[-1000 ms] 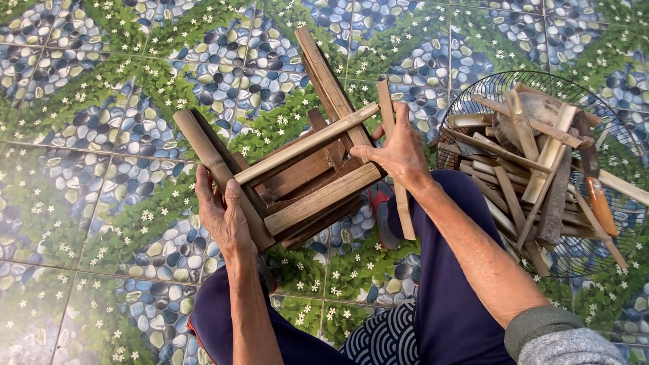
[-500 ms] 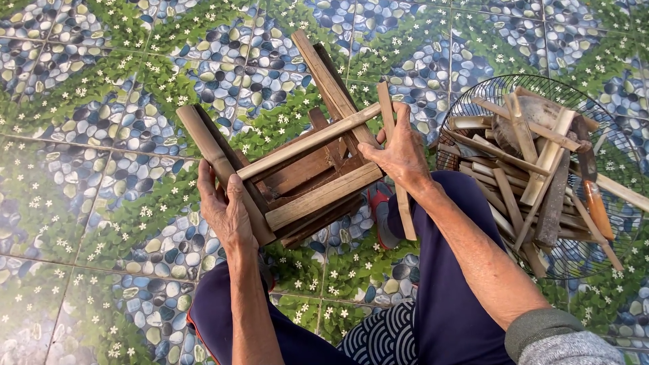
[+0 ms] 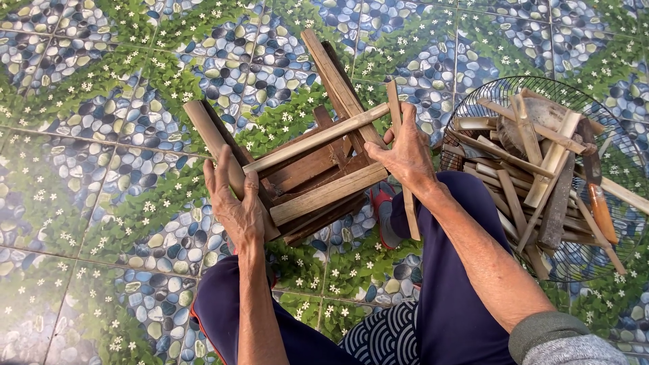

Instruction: Fitting and securing bamboo slats into a wooden frame to assemble a piece of furniture.

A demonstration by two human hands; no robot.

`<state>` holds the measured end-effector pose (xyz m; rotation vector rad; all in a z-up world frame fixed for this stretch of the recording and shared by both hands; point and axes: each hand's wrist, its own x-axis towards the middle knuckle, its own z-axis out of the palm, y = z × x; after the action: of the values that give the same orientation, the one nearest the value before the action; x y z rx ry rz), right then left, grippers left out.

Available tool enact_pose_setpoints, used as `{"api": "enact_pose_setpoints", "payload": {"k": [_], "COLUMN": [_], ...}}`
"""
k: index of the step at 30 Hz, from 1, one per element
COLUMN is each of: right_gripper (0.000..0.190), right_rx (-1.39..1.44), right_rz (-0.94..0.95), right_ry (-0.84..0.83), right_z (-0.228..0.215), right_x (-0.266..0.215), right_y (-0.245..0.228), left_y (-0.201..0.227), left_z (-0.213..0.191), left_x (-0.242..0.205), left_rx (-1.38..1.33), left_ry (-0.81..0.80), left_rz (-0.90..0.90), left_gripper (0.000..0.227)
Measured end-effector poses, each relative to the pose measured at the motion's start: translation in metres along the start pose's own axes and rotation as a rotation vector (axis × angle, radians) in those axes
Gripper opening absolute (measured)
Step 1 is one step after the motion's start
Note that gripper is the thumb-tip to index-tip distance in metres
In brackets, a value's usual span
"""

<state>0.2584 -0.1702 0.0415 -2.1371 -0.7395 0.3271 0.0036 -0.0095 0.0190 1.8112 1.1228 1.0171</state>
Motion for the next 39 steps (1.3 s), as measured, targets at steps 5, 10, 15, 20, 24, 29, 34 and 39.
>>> {"api": "enact_pose_setpoints", "payload": {"k": [5, 10, 15, 20, 24, 29, 34, 39], "right_gripper": [0.076, 0.076, 0.077, 0.076, 0.076, 0.076, 0.076, 0.075], "right_rx": [0.0, 0.039, -0.052, -0.034, -0.016, -0.014, -0.008, 0.002], "right_rz": [-0.035, -0.061, -0.043, -0.021, -0.004, 0.002, 0.003, -0.008], "right_ry": [0.013, 0.012, 0.018, 0.018, 0.018, 0.015, 0.025, 0.025], "right_z": [0.002, 0.004, 0.004, 0.001, 0.002, 0.001, 0.0, -0.001], "right_x": [0.0, 0.004, 0.003, 0.001, 0.002, 0.0, 0.0, -0.001], "right_y": [0.008, 0.006, 0.01, -0.002, 0.002, 0.003, 0.002, -0.001], "left_y": [0.009, 0.004, 0.013, 0.018, 0.018, 0.017, 0.017, 0.012], "left_z": [-0.003, 0.0, -0.001, -0.001, -0.002, -0.001, 0.0, 0.002], "left_x": [-0.003, 0.002, 0.001, 0.002, 0.001, -0.002, 0.0, 0.0], "left_rx": [-0.003, 0.014, -0.033, -0.048, -0.064, -0.047, -0.033, -0.051], "left_ry": [-0.058, -0.03, -0.02, -0.029, -0.019, -0.013, -0.016, -0.002], "left_rz": [-0.016, -0.094, -0.108, -0.108, -0.1, -0.102, -0.101, -0.09], "left_gripper": [0.035, 0.026, 0.026, 0.025, 0.025, 0.025, 0.026, 0.025]}}
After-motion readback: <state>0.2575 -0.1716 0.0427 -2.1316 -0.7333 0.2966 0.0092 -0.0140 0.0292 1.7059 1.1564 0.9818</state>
